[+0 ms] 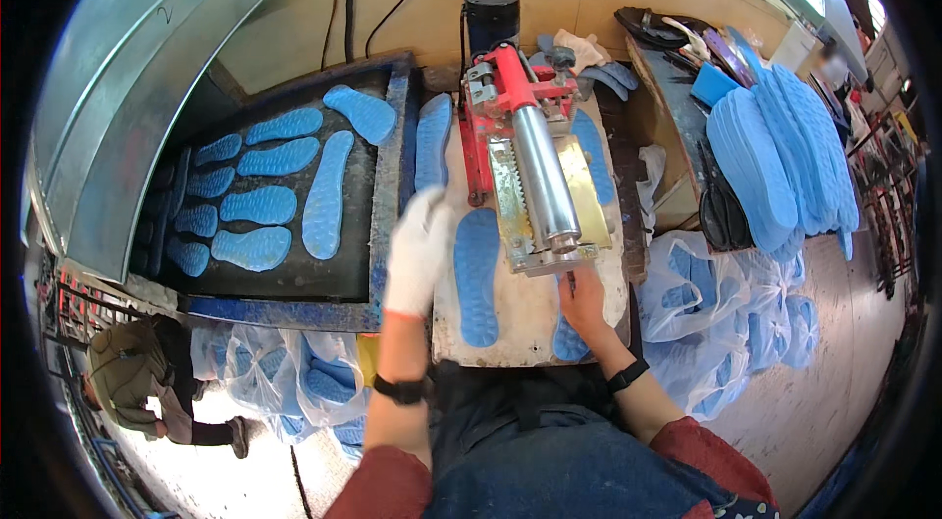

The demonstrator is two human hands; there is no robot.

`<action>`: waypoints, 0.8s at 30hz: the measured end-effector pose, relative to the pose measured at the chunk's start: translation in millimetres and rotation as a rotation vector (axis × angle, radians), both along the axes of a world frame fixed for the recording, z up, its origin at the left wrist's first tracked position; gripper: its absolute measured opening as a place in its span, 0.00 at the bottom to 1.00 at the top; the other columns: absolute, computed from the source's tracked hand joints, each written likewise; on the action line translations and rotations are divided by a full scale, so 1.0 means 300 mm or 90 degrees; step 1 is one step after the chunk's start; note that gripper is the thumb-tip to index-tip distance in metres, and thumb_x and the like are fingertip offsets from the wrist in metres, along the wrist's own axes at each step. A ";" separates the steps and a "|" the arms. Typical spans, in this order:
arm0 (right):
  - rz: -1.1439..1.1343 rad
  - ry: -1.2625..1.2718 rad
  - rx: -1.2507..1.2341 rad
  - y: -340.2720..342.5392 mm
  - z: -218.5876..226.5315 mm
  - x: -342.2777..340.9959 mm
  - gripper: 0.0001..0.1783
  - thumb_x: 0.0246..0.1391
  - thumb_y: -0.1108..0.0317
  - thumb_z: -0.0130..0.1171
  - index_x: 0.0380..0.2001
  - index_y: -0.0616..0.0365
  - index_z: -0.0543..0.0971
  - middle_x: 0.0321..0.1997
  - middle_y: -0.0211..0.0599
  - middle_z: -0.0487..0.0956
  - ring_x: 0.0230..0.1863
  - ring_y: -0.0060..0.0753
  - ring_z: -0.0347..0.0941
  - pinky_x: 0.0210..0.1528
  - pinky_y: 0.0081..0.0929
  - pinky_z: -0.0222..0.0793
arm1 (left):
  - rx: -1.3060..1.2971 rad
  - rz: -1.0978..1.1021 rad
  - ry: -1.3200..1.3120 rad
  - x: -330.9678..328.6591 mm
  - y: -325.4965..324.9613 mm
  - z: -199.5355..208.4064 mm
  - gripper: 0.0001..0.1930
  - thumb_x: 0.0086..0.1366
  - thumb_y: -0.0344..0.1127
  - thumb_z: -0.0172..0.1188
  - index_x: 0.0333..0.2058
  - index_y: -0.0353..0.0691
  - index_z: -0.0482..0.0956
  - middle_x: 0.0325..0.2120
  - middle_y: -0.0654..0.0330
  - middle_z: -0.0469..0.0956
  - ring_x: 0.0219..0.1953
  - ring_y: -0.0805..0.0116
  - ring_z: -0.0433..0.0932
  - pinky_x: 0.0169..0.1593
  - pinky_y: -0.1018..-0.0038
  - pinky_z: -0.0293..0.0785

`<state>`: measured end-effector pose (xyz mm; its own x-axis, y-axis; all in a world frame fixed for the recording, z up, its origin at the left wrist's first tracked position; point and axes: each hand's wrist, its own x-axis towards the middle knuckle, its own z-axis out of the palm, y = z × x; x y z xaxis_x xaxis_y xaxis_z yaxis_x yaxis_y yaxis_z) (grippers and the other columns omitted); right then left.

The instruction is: The person picks up blue insoles from a conveyor belt, feeds them through a roller machine, and places them onto a stack before putting the stack into a plastic bag.

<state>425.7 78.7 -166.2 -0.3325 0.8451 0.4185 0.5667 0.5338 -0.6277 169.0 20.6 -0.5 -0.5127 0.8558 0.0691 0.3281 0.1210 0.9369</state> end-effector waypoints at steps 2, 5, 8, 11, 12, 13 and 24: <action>-0.021 -0.001 0.014 -0.003 0.012 -0.008 0.13 0.49 0.71 0.59 0.38 0.62 0.72 0.38 0.50 0.72 0.39 0.57 0.69 0.37 0.45 0.67 | -0.051 0.012 -0.118 0.124 -0.083 -0.074 0.21 0.64 0.34 0.53 0.55 0.34 0.68 0.39 0.49 0.79 0.39 0.63 0.79 0.42 0.71 0.74; -0.110 -0.092 0.177 -0.008 0.088 -0.015 0.25 0.46 0.69 0.64 0.48 0.63 0.71 0.44 0.52 0.71 0.44 0.56 0.68 0.41 0.43 0.68 | -0.049 -0.013 -0.117 0.180 -0.171 -0.285 0.23 0.64 0.31 0.53 0.57 0.32 0.66 0.38 0.52 0.78 0.36 0.69 0.78 0.40 0.74 0.74; -0.168 -0.089 0.076 0.050 0.055 0.034 0.34 0.42 0.66 0.69 0.53 0.64 0.69 0.43 0.51 0.73 0.41 0.52 0.71 0.41 0.40 0.70 | -0.051 -0.074 -0.098 0.223 -0.160 -0.314 0.25 0.63 0.30 0.54 0.58 0.31 0.63 0.39 0.54 0.77 0.36 0.73 0.76 0.39 0.75 0.74; -0.167 0.034 -0.204 0.100 0.076 0.073 0.28 0.42 0.65 0.70 0.46 0.65 0.73 0.33 0.45 0.74 0.33 0.43 0.71 0.36 0.35 0.68 | -0.085 -0.104 -0.099 0.246 -0.140 -0.261 0.26 0.63 0.30 0.55 0.59 0.31 0.63 0.41 0.53 0.77 0.37 0.71 0.76 0.41 0.74 0.74; -0.115 0.053 -0.263 0.100 0.106 0.076 0.24 0.43 0.65 0.70 0.42 0.64 0.75 0.29 0.38 0.72 0.30 0.35 0.68 0.33 0.31 0.66 | -0.086 -0.103 -0.098 0.253 -0.140 -0.249 0.26 0.63 0.30 0.56 0.59 0.31 0.63 0.42 0.54 0.77 0.38 0.71 0.76 0.42 0.74 0.74; -0.050 0.073 -0.320 0.093 0.148 0.055 0.19 0.44 0.65 0.70 0.38 0.63 0.76 0.25 0.32 0.71 0.28 0.27 0.66 0.30 0.28 0.63 | -0.086 -0.095 -0.098 0.249 -0.146 -0.279 0.26 0.63 0.30 0.56 0.59 0.31 0.63 0.42 0.54 0.77 0.38 0.71 0.76 0.42 0.74 0.74; 0.153 0.341 -0.491 0.037 0.168 0.010 0.11 0.61 0.63 0.55 0.38 0.60 0.76 0.28 0.29 0.76 0.30 0.19 0.69 0.34 0.21 0.65 | -0.031 -0.012 -0.056 0.211 -0.169 -0.075 0.17 0.60 0.35 0.60 0.46 0.34 0.77 0.32 0.51 0.78 0.37 0.69 0.78 0.43 0.71 0.72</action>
<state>428.7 89.9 -115.9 -0.4585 0.8855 -0.0758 0.0336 -0.0679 -0.9971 232.4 -30.0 -23.1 -0.4985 0.8667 -0.0178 0.2480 0.1623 0.9551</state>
